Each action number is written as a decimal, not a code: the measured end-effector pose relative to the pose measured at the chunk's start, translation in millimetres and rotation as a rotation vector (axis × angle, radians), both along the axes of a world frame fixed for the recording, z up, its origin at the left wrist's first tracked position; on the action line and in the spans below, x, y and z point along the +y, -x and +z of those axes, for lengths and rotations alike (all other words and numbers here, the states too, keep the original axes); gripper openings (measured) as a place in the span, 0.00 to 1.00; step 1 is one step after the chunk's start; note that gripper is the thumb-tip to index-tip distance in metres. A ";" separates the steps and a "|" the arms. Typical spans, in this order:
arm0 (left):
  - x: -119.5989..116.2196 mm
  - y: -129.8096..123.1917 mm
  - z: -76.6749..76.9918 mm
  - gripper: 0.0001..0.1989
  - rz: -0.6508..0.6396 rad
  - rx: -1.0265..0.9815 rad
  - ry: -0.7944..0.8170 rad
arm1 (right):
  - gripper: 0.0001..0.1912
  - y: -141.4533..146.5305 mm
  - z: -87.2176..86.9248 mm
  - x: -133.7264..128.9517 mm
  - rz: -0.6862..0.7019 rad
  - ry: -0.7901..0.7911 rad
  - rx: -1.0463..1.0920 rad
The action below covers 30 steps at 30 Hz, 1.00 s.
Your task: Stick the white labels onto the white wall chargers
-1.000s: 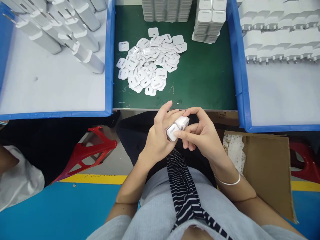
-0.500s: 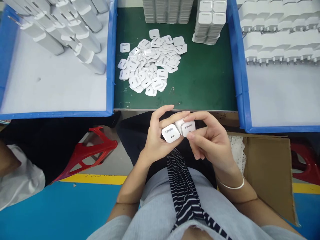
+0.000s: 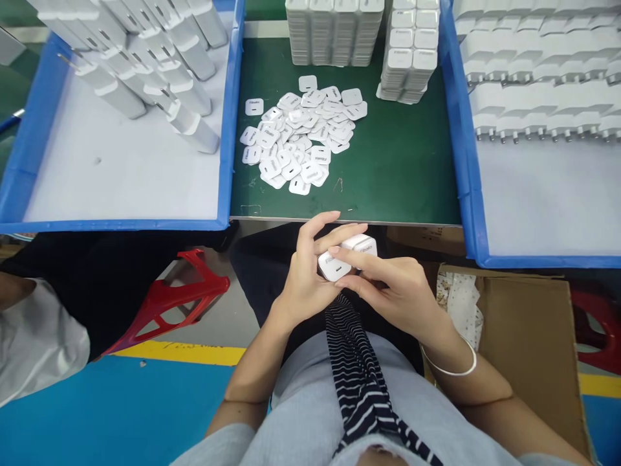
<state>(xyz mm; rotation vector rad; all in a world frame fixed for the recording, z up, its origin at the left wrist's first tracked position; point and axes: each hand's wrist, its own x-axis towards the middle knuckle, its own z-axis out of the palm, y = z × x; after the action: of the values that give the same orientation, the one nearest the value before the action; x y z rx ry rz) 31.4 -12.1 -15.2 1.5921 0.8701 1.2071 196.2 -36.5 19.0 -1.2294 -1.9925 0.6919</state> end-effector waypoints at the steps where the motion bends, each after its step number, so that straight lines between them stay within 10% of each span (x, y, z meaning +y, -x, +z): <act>1: 0.2 -0.6 0.7 0.37 0.003 -0.017 0.012 | 0.15 0.4 -0.6 0.4 -0.004 -0.015 -0.002; 21: 1.1 3.8 31.7 0.30 0.069 -0.049 0.100 | 0.19 6.4 -5.2 12.3 0.267 -0.289 0.041; 30: 63.3 137.4 116.3 0.13 0.364 1.242 -0.275 | 0.23 -6.1 -0.1 12.6 0.021 -0.031 0.497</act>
<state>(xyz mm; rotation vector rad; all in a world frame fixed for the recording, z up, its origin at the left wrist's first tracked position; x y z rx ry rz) -106.0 51.3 101.1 2.5002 1.8685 0.4335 202.3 -23.9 18.9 -0.9077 -1.5971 0.8757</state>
